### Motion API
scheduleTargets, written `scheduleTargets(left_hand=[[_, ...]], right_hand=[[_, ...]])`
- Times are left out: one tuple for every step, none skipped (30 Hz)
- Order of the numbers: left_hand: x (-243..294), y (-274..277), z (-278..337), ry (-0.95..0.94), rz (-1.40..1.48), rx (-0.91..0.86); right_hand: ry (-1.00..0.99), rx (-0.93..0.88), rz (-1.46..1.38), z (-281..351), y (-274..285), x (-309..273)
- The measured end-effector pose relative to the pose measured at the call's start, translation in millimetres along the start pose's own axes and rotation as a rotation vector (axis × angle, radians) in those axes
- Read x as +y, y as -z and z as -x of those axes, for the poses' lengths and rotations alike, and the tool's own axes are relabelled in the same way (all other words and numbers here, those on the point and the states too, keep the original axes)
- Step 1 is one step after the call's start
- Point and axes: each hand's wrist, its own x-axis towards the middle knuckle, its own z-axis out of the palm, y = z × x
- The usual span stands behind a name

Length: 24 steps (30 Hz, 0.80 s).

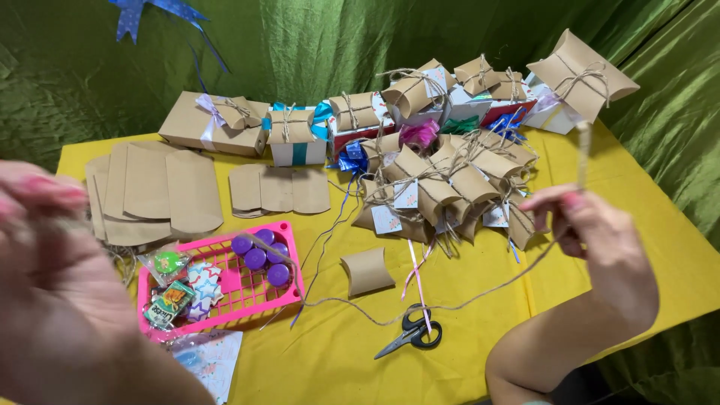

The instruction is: The person assembles small cylindrical paper gift boxes by folding the ends, inserting small items, and tying them with twine. They attach small paper tags to the twine and place the finished boxes on the table.

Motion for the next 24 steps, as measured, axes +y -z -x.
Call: scheduleTargets(left_hand=[[16, -27, 18, -0.046, -0.05, -0.06], [33, -55, 38, -0.092, -0.098, -0.115], [32, -65, 47, -0.094, -0.092, -0.115], [32, -74, 56, -0.019, 0.026, -0.252], [32, -84, 65, 0.062, 0.147, -0.386], [30, -87, 71, 0.057, 0.158, -0.385], [27, -90, 77, 0.07, 0.12, -0.431], [24, -93, 82, 0.084, 0.081, -0.476], [18, -96, 82, 0.079, 0.091, -0.474], [13, -97, 81, 0.04, 0.022, -0.535], [8, -98, 81, 0.0, -0.048, -0.595], [4, -106, 77, -0.002, -0.047, -0.595], [0, -114, 74, -0.047, -0.122, -0.637], [-4, -121, 71, -0.09, -0.2, -0.678], [-14, -125, 72, -0.091, -0.2, -0.678], [-24, -130, 74, -0.026, -0.136, -0.701], [-34, -135, 75, 0.039, -0.072, -0.723], [-37, -139, 75, 0.042, -0.073, -0.724], [-40, -143, 75, 0.142, -0.041, -0.759], [-43, -147, 75, 0.242, -0.009, -0.791], [-48, -149, 76, 0.245, -0.009, -0.79], [-52, -151, 77, 0.253, 0.013, -0.782], [-57, -153, 79, 0.26, 0.034, -0.774], [-57, -154, 79, 0.261, 0.034, -0.775]], right_hand=[[-0.014, -0.118, 0.186, -3, -10, -9], [-0.03, -0.239, 0.375, -6, -18, -18], [-0.027, -0.236, 0.379, -8, -22, -16], [0.08, -0.312, 0.406, -9, -26, -14], [0.187, -0.389, 0.434, -11, -31, -12], [0.192, -0.384, 0.443, -10, -34, -11], [0.202, -0.398, 0.417, -10, -37, -10], [0.212, -0.413, 0.39, -10, -41, -8], [0.218, -0.41, 0.4, -10, -45, -11], [0.208, -0.404, 0.392, -9, -51, -14], [0.198, -0.398, 0.383, -9, -56, -17], [0.2, -0.397, 0.384, -9, -58, -16], [0.133, -0.382, 0.328, -9, -60, -16], [0.065, -0.368, 0.269, -8, -62, -15], [0.066, -0.367, 0.269, -9, -66, -16], [0.061, -0.329, 0.292, -11, -70, -17], [0.055, -0.29, 0.314, -12, -74, -18], [0.052, -0.291, 0.313, -13, -77, -19], [0.04, -0.287, 0.368, -14, -80, -21], [0.028, -0.285, 0.424, -16, -82, -22], [0.026, -0.287, 0.425, -16, -84, -21], [0.006, -0.323, 0.431, -16, -86, -19], [-0.015, -0.36, 0.438, -16, -87, -17], [-0.016, -0.359, 0.438, -16, -89, -18]])
